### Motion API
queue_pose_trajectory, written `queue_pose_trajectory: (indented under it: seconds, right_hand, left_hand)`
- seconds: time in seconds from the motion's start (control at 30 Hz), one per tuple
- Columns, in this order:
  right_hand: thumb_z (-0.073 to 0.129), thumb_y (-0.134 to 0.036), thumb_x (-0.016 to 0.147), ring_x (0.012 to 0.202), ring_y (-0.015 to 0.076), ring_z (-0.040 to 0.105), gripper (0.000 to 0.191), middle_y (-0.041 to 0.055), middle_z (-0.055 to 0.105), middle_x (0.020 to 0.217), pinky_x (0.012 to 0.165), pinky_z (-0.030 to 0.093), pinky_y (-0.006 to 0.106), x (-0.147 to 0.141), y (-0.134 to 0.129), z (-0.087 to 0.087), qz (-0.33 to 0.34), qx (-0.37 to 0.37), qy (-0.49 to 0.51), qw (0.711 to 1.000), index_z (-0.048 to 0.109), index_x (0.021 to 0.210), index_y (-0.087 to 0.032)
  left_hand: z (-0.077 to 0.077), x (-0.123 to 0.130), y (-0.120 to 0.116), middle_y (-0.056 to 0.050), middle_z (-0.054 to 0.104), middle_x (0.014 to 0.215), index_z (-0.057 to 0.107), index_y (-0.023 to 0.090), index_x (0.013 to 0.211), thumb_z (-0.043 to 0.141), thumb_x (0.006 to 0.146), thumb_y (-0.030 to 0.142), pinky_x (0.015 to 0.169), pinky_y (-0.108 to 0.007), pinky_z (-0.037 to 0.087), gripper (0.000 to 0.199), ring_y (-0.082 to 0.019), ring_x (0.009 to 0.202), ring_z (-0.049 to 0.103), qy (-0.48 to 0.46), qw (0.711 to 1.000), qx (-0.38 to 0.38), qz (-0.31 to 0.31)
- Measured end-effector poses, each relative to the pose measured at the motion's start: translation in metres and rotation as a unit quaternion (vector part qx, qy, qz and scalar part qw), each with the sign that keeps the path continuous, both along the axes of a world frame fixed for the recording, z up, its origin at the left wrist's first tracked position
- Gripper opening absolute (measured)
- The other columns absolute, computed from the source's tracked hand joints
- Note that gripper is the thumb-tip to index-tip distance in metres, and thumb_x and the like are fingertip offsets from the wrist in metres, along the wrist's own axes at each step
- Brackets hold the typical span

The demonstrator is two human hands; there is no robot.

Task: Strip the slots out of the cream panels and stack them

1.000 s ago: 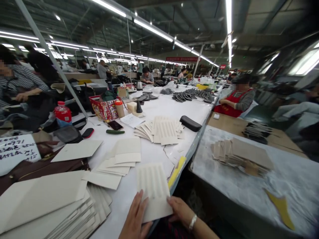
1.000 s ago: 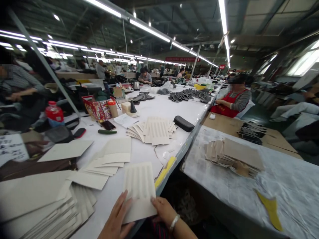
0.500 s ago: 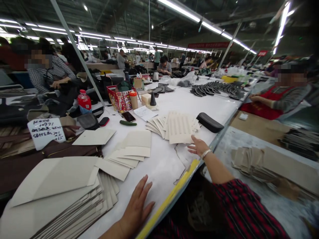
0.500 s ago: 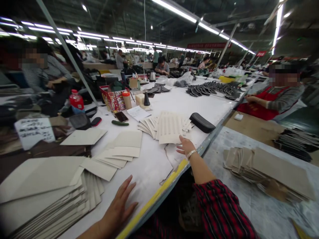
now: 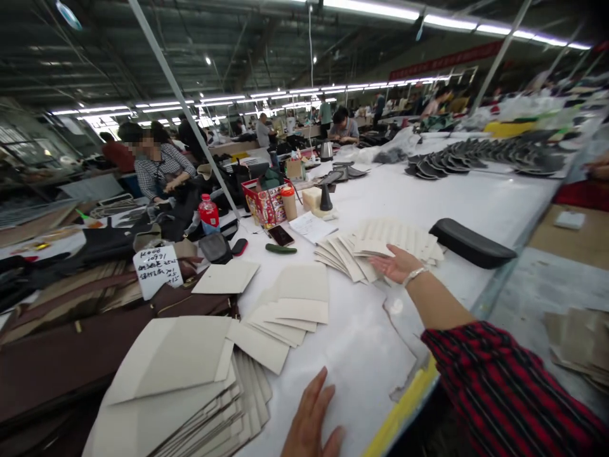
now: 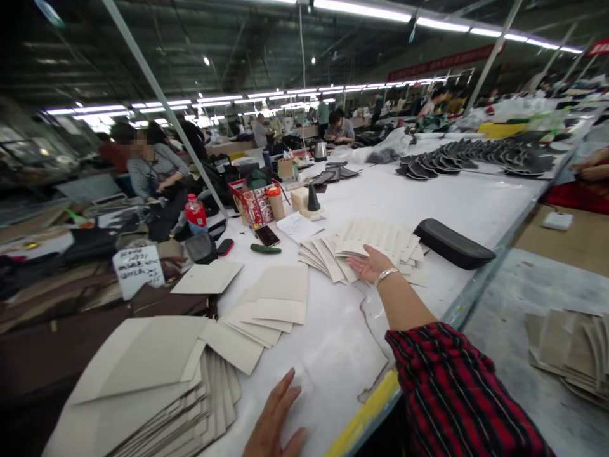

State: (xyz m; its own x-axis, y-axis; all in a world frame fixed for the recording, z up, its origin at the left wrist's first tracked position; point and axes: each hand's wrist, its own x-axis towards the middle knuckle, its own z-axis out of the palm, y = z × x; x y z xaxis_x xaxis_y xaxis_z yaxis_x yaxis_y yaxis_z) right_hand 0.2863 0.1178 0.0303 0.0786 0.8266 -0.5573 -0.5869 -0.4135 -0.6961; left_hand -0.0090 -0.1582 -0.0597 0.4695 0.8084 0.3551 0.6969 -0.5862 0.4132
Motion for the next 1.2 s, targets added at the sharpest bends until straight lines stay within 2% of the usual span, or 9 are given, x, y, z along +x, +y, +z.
queue_pose_trajectory:
  seconds: [0.2, 0.33, 0.4, 0.63, 0.77, 0.87, 0.97, 1.1, 1.2]
  right_hand:
    - [0.048, -0.032, 0.077, 0.075, 0.0165, 0.059, 0.031, 0.0140, 0.057, 0.098, 0.066, 0.050, 0.033, -0.042, -0.044, -0.016, 0.093, 0.060, -0.313, 0.943, 0.049, 0.100, -0.013]
    - [0.062, -0.033, 0.064, 0.109, 0.0234, 0.043, 0.051, 0.0123, 0.048, 0.117, 0.092, 0.034, 0.040, -0.124, -0.110, -0.054, 0.236, 0.308, -0.587, 0.711, 0.048, 0.111, -0.016]
    - [0.064, -0.034, 0.062, 0.116, 0.0260, 0.033, 0.062, 0.0127, 0.040, 0.126, 0.095, 0.028, 0.041, -0.152, -0.125, -0.065, 0.278, 0.338, -0.664, 0.606, 0.043, 0.117, -0.015]
    - [0.037, -0.014, 0.083, 0.094, 0.0191, 0.049, 0.022, 0.0125, 0.056, 0.098, 0.081, 0.035, 0.032, -0.142, -0.137, -0.048, 0.347, 0.354, -0.762, 0.416, 0.054, 0.096, -0.010]
    - [0.035, -0.015, 0.082, 0.079, 0.0190, 0.050, 0.020, 0.0110, 0.056, 0.082, 0.072, 0.035, 0.035, -0.131, -0.207, -0.039, 0.393, 0.407, -0.751, 0.340, 0.055, 0.085, -0.011]
    - [0.037, -0.019, 0.082, 0.076, 0.0188, 0.049, 0.019, 0.0096, 0.055, 0.079, 0.070, 0.034, 0.035, -0.121, -0.276, -0.041, 0.430, 0.434, -0.717, 0.337, 0.055, 0.082, -0.012]
    - [0.042, -0.033, 0.081, 0.079, 0.0196, 0.048, 0.024, 0.0085, 0.055, 0.081, 0.071, 0.035, 0.034, -0.105, -0.311, -0.039, 0.443, 0.399, -0.694, 0.404, 0.057, 0.082, -0.014]
    - [0.041, -0.036, 0.082, 0.078, 0.0138, 0.050, 0.027, 0.0053, 0.055, 0.087, 0.072, 0.038, 0.026, -0.073, -0.277, -0.039, 0.358, 0.292, -0.672, 0.579, 0.055, 0.095, -0.017]
    - [0.048, -0.027, 0.078, 0.075, 0.0114, 0.051, 0.025, 0.0052, 0.055, 0.089, 0.072, 0.038, 0.024, -0.054, -0.226, -0.047, 0.292, 0.211, -0.682, 0.637, 0.053, 0.100, -0.015]
  left_hand:
    - [0.028, 0.000, 0.019, -0.013, 0.030, 0.134, 0.026, 0.018, 0.125, 0.045, 0.077, 0.017, 0.094, -0.042, 0.039, 0.052, -0.024, 0.124, 0.027, -0.019, 0.999, 0.017, 0.042]
    - [0.050, 0.001, 0.044, -0.014, 0.029, 0.133, 0.025, 0.016, 0.126, 0.044, 0.079, 0.019, 0.098, -0.047, 0.031, 0.051, -0.024, 0.125, 0.023, -0.028, 0.995, 0.041, 0.082]
    - [0.049, -0.001, 0.053, -0.014, 0.030, 0.132, 0.026, 0.015, 0.125, 0.044, 0.079, 0.019, 0.098, -0.047, 0.031, 0.049, -0.024, 0.124, 0.025, -0.046, 0.992, 0.049, 0.106]
    - [0.039, -0.008, 0.040, -0.015, 0.031, 0.131, 0.028, 0.015, 0.123, 0.043, 0.079, 0.019, 0.095, -0.048, 0.033, 0.046, -0.025, 0.122, 0.028, -0.053, 0.988, 0.087, 0.119]
    - [0.059, 0.000, 0.027, -0.012, 0.031, 0.133, 0.027, 0.017, 0.125, 0.041, 0.080, 0.018, 0.099, -0.048, 0.028, 0.047, -0.024, 0.124, 0.025, -0.044, 0.990, 0.113, 0.072]
    - [0.061, 0.009, 0.029, -0.010, 0.028, 0.135, 0.025, 0.018, 0.127, 0.036, 0.082, 0.017, 0.099, -0.044, 0.028, 0.046, -0.022, 0.125, 0.023, -0.009, 0.996, 0.086, 0.011]
    - [0.042, 0.022, 0.036, -0.009, 0.035, 0.132, 0.030, 0.018, 0.125, 0.038, 0.082, 0.021, 0.095, -0.040, 0.032, 0.044, -0.022, 0.121, 0.030, 0.088, 0.990, 0.031, -0.106]
    - [0.027, 0.039, 0.044, -0.006, 0.048, 0.121, 0.045, 0.022, 0.112, 0.043, 0.080, 0.029, 0.084, -0.042, 0.037, 0.033, -0.024, 0.107, 0.043, 0.176, 0.974, -0.009, -0.146]
    - [0.034, 0.052, 0.058, -0.005, 0.046, 0.123, 0.052, 0.022, 0.096, 0.046, 0.079, 0.029, 0.075, -0.040, 0.040, 0.020, -0.024, 0.099, 0.046, 0.210, 0.965, -0.011, -0.155]
